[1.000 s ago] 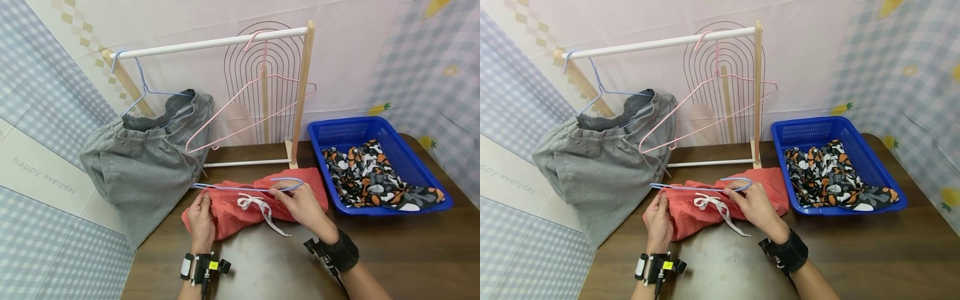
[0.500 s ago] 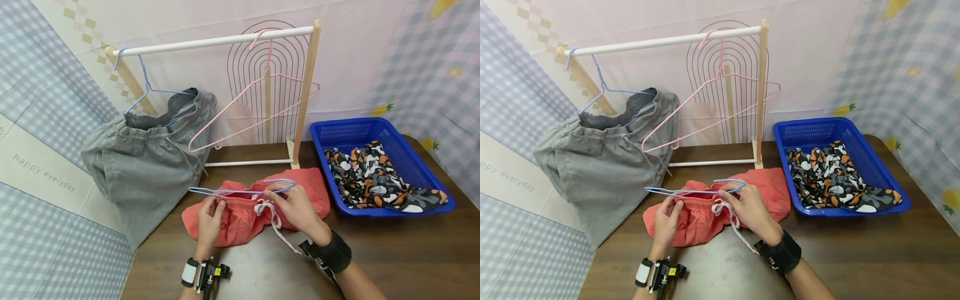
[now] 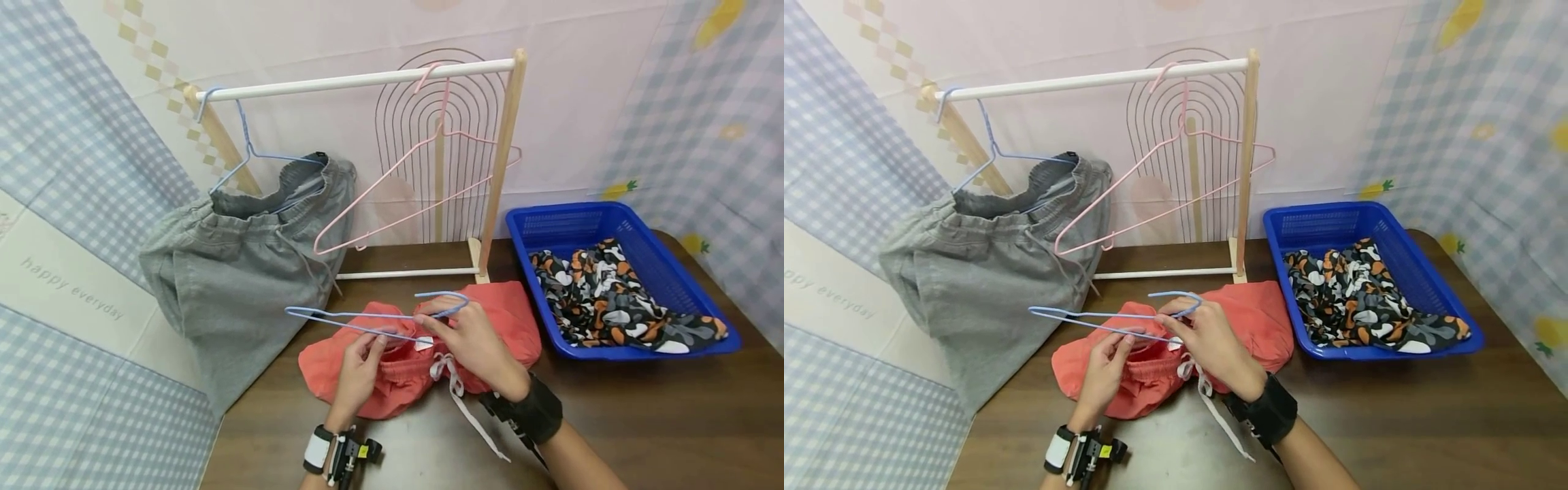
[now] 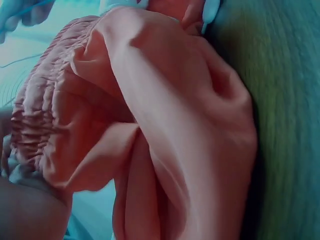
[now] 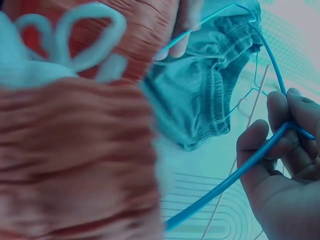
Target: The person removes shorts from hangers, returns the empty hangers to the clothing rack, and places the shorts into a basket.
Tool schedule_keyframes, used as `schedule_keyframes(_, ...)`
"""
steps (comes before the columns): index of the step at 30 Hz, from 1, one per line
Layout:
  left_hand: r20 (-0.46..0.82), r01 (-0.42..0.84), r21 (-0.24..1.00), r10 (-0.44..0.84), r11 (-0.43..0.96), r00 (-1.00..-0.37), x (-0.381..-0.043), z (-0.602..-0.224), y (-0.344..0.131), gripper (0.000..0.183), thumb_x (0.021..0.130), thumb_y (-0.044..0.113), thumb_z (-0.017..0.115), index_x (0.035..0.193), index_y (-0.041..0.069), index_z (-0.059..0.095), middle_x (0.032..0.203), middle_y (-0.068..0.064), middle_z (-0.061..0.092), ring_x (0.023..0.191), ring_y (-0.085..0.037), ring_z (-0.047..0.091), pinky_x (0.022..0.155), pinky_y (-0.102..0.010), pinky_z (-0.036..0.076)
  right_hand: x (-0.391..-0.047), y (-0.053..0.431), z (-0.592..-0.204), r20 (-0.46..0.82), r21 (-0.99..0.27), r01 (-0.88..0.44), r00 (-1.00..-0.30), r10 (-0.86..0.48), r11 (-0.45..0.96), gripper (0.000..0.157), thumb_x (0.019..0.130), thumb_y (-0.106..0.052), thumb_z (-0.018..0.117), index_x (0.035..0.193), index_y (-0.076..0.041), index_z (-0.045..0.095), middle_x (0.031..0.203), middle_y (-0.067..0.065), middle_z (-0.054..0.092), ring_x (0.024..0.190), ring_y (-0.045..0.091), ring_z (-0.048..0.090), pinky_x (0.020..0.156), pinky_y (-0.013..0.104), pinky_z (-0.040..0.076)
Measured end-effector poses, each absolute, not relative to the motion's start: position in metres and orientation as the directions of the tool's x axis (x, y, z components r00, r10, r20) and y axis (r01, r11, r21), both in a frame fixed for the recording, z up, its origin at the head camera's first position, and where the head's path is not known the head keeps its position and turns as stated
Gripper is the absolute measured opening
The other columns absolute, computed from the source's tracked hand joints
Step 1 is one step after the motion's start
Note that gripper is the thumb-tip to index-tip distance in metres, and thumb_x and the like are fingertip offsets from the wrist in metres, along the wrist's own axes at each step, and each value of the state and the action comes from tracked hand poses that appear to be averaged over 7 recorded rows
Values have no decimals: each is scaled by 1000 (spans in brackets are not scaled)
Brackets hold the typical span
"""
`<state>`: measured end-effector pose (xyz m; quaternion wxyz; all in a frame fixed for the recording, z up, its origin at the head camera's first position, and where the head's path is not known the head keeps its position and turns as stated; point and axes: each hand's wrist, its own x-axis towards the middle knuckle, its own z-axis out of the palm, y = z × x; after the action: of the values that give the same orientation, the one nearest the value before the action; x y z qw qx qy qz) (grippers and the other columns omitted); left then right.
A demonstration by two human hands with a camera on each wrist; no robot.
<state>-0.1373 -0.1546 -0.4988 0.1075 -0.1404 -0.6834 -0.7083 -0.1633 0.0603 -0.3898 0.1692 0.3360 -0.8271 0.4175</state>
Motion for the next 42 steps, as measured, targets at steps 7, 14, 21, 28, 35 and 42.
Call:
schedule_keyframes(7,375,377,909,-48,-177,-926,-140,-496,-150,29,110,8,56,120,-17,66,111,-32,74,102,-23,78,95,-36,60,-168,41,-379,590,-543,-744,-668,-453,389,7,97,-10,77,102,-8,81,97,1,78,95,17,73,81,35,59)
schedule_keyframes(14,394,416,890,-145,-186,-907,-137,-487,-160,26,108,6,59,115,-18,66,108,-33,74,95,-23,80,89,-39,62,-172,37,-373,595,-551,-760,-648,-475,346,10,93,-7,79,103,-6,81,95,1,77,92,16,70,77,35,58)
schedule_keyframes(21,400,434,878,-187,-203,-897,-132,-474,-181,27,108,5,58,112,-21,66,107,-36,73,91,-22,80,86,-41,62,-172,37,-375,581,-561,-755,-651,-489,339,12,94,-5,78,105,-5,81,95,0,76,91,12,69,77,28,59)
schedule_keyframes(28,373,438,867,-271,-240,-887,-123,-468,-205,26,108,5,60,109,-20,65,100,-21,79,88,-24,80,85,-43,62,-172,36,-389,536,-566,-750,-649,-539,341,7,97,-7,75,102,-10,79,86,-2,70,83,9,58,70,25,52)
schedule_keyframes(35,370,473,833,-346,-286,-862,-111,-465,-230,34,108,4,57,112,-30,57,100,-28,76,85,-22,80,84,-41,62,-174,33,-403,490,-590,-726,-670,-558,353,8,97,-8,74,102,-12,78,88,-2,70,84,10,58,72,27,52)
schedule_keyframes(42,362,485,822,-383,-299,-850,-99,-462,-249,25,107,0,59,110,-25,60,100,-26,77,87,-21,80,88,-38,62,-175,21,-404,512,-602,-752,-623,-592,270,11,100,-3,70,105,-11,75,83,-1,62,72,9,57,60,24,49)
